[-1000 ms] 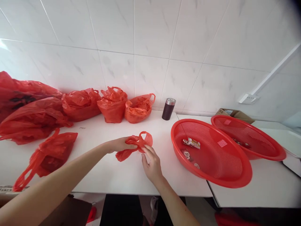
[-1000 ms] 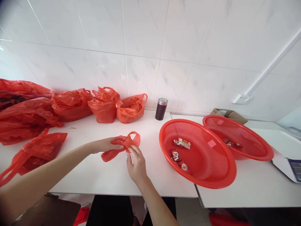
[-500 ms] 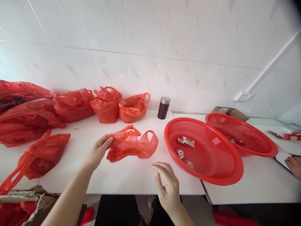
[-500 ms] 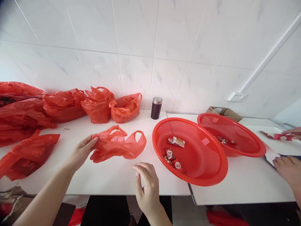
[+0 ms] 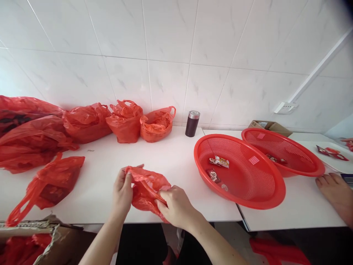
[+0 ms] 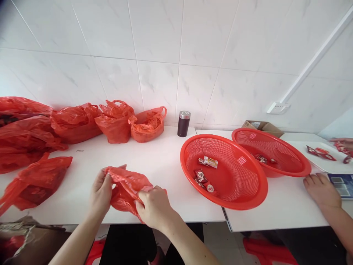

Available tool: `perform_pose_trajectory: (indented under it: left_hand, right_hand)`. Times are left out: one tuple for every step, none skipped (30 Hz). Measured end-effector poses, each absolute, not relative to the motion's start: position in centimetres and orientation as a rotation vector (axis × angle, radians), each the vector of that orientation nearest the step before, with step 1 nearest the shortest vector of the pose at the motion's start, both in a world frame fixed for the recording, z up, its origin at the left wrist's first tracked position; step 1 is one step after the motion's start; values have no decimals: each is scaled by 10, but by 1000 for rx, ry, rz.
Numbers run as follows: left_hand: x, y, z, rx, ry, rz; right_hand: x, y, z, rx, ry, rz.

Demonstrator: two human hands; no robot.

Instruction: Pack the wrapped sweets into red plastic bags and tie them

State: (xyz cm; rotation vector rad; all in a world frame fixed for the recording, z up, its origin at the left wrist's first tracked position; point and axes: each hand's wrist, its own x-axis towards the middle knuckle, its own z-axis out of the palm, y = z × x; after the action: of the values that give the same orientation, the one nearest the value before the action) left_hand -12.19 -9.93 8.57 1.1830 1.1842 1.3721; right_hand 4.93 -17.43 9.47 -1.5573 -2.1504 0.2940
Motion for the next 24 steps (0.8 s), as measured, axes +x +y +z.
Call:
perform_pose_trajectory:
  left_hand:
    - [-126, -94, 83, 1183, 1240, 1440]
    - [-130, -88, 80, 1186, 1295, 1479]
    - [-134, -85, 79, 1193, 1342, 1494]
    - [-137, -83, 79, 1208, 1380, 1501]
    - [-139, -85, 81, 1245, 1407, 1518]
    - [-138, -90, 86, 1318, 1424, 1553]
    - [-136, -97, 93, 1441, 1429, 1604]
    - [-131, -106, 100, 1622, 1417, 1643]
    - [-124, -115, 107, 1853, 1388, 1634]
    - [-115, -124, 113, 2111, 1348, 1550]
    - [-106, -130, 116, 2354, 1306, 1394]
    - [-97, -134, 117, 2544, 1283, 1198]
    - [-90, -134, 114, 2668, 1290, 1000]
    - [-86, -130, 108, 2733, 1335, 829]
    - [-85, -123, 102, 2755, 1419, 698]
    - [-88, -113, 95, 2745, 1522, 600]
    - [-94, -103, 89, 2713, 1632, 529]
    - [-103, -92, 85, 2664, 1736, 478]
    - [-115, -81, 84, 2604, 1816, 441]
    - [-127, -72, 84, 2538, 1868, 416]
    - [-138, -66, 86, 2476, 1893, 402]
    - [-149, -61, 90, 2420, 1896, 394]
    - [-157, -59, 94, 2365, 1887, 397]
    - [-163, -60, 98, 2301, 1868, 417]
  right_hand:
    - [54, -177, 95, -1603, -2189, 280]
    - [59, -179, 95, -1659, -2231, 258]
    - [65, -180, 95, -1727, -2272, 232]
    - [70, -181, 95, -1799, -2308, 202]
    - [75, -180, 96, -1868, -2334, 171]
    - [78, -179, 97, -1933, -2347, 142]
    - [80, -178, 99, -1980, -2358, 122]
    - [80, -176, 101, -2012, -2372, 111]
    - [79, -175, 104, -2026, -2396, 107]
    - [76, -175, 107, -2026, -2427, 102]
    - [72, -175, 111, -2011, -2460, 88]
    - [69, -175, 113, -1984, -2486, 57]
    - [66, -177, 115, -1944, -2501, 8]
    - [65, -179, 116, -1897, -2506, -53]
    - [65, -181, 116, -1839, -2513, -109]
    - [67, -185, 116, -1786, -2521, -149]
    - [71, -189, 115, -1749, -2532, -164]
    - [77, -193, 114, -1738, -2548, -158]
    - [84, -199, 115, -1748, -2569, -143]
    - [92, -204, 118, -1779, -2592, -125]
    - [99, -210, 123, -1813, -2612, -111]
    - [106, -217, 131, -1830, -2628, -89]
    - [113, -222, 140, -1804, -2640, -45]
    - [119, -225, 151, -1735, -2639, 31]
